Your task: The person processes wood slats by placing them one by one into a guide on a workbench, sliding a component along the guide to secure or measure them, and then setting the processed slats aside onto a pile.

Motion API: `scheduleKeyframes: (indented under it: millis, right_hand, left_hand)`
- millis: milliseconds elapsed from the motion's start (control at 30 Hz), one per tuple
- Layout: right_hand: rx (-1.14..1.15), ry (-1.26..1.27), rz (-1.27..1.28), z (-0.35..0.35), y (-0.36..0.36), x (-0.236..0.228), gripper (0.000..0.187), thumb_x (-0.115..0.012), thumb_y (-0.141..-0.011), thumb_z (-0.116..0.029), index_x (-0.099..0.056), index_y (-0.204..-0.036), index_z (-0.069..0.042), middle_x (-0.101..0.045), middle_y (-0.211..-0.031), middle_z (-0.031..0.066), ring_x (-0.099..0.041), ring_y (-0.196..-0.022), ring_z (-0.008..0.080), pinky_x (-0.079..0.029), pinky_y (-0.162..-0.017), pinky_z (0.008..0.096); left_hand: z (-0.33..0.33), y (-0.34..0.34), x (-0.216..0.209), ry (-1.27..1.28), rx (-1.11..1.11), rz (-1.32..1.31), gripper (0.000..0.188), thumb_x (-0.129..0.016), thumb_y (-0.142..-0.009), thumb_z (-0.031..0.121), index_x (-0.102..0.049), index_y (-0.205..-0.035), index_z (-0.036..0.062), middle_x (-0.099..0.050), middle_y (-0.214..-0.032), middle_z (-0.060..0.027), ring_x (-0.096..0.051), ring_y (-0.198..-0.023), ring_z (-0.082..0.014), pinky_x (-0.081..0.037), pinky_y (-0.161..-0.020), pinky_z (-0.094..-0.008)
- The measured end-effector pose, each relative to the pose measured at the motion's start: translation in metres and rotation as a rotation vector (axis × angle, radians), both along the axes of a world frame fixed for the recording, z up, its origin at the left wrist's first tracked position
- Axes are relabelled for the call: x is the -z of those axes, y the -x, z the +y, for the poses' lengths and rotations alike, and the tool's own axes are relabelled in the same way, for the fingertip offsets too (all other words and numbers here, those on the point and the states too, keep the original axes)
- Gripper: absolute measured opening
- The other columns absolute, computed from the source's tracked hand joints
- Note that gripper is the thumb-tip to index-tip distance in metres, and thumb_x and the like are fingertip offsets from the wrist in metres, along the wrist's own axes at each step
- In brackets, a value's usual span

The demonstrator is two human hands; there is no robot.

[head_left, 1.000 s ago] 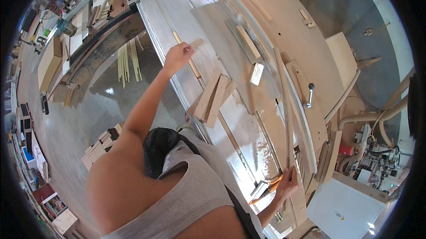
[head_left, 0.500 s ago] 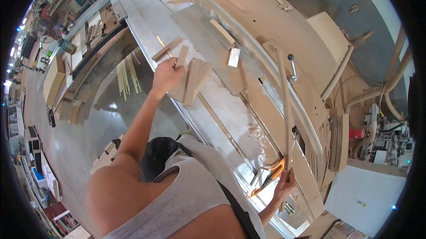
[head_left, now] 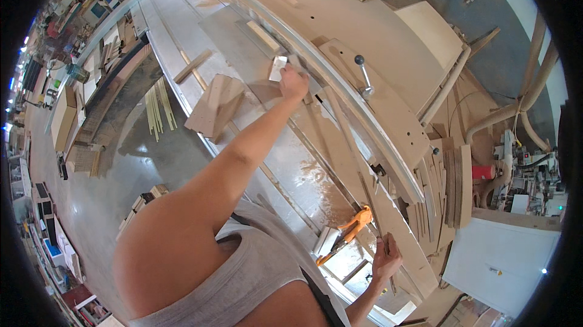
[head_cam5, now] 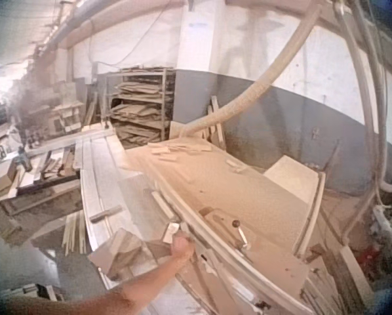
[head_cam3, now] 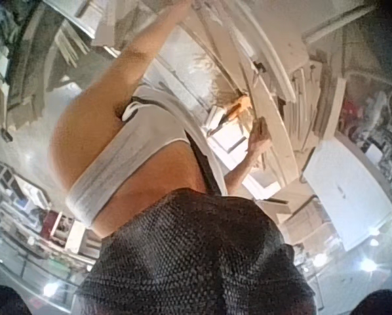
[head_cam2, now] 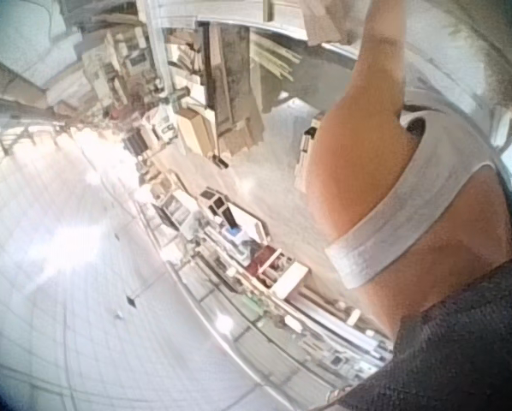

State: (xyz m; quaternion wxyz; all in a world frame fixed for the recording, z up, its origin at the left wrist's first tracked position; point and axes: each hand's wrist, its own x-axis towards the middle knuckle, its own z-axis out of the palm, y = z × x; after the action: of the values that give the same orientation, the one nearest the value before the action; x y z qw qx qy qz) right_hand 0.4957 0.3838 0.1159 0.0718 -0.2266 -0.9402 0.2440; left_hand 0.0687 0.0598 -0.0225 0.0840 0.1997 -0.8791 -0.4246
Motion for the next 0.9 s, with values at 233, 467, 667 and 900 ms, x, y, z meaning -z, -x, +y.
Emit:
scheduleKeyframes:
  millis: [233, 467, 667, 900]
  right_hand:
    - [0.044, 0.033, -0.118, 0.02, 0.001, 0.013, 0.026, -0.073, -0.085, -0.017, -0.072, -0.107, -0.003, -0.071, -0.084, 0.0146, -0.07, -0.074, 0.0305, -0.054, -0.068, 0.04]
    - [-0.09, -0.027, 0.005, 0.039, 0.028, 0.02, 0.022, -0.071, -0.085, -0.014, -0.071, -0.104, -0.004, -0.06, -0.068, 0.0084, -0.054, -0.061, 0.013, -0.046, -0.059, 0.0304]
    - [-0.027, 0.034, -0.156, 0.03, 0.065, -0.002, 0.024, -0.073, -0.085, -0.017, -0.073, -0.107, -0.006, -0.072, -0.084, 0.0132, -0.071, -0.076, 0.0296, -0.054, -0.069, 0.0383]
    - [-0.195, -0.178, -0.051, 0.026, 0.111, 0.007, 0.027, -0.073, -0.086, -0.02, -0.073, -0.11, -0.008, -0.073, -0.088, 0.0173, -0.072, -0.08, 0.0344, -0.056, -0.069, 0.0405]
  left_hand:
    - [0.039, -0.01, 0.001, -0.316, -0.074, 0.075, 0.06, -0.064, -0.088, 0.018, -0.046, -0.139, -0.0078, -0.052, -0.139, -0.0273, -0.048, -0.132, -0.0391, -0.036, -0.113, -0.0434]
    - [0.044, 0.025, 0.015, -0.701, -0.214, 0.163, 0.051, -0.059, -0.09, 0.012, -0.049, -0.138, -0.0007, -0.056, -0.135, -0.0212, -0.052, -0.127, -0.0332, -0.039, -0.107, -0.0403]
    - [0.028, 0.014, -0.028, -0.964, -0.162, 0.059, 0.052, -0.057, -0.093, 0.015, -0.044, -0.142, 0.0063, -0.049, -0.144, -0.0155, -0.043, -0.135, -0.0265, -0.032, -0.111, -0.0378]
    - [-0.005, 0.024, -0.018, -0.964, -0.09, 0.049, 0.052, -0.056, -0.093, 0.017, -0.044, -0.143, 0.0089, -0.042, -0.152, -0.0136, -0.034, -0.142, -0.0279, -0.025, -0.116, -0.0454]
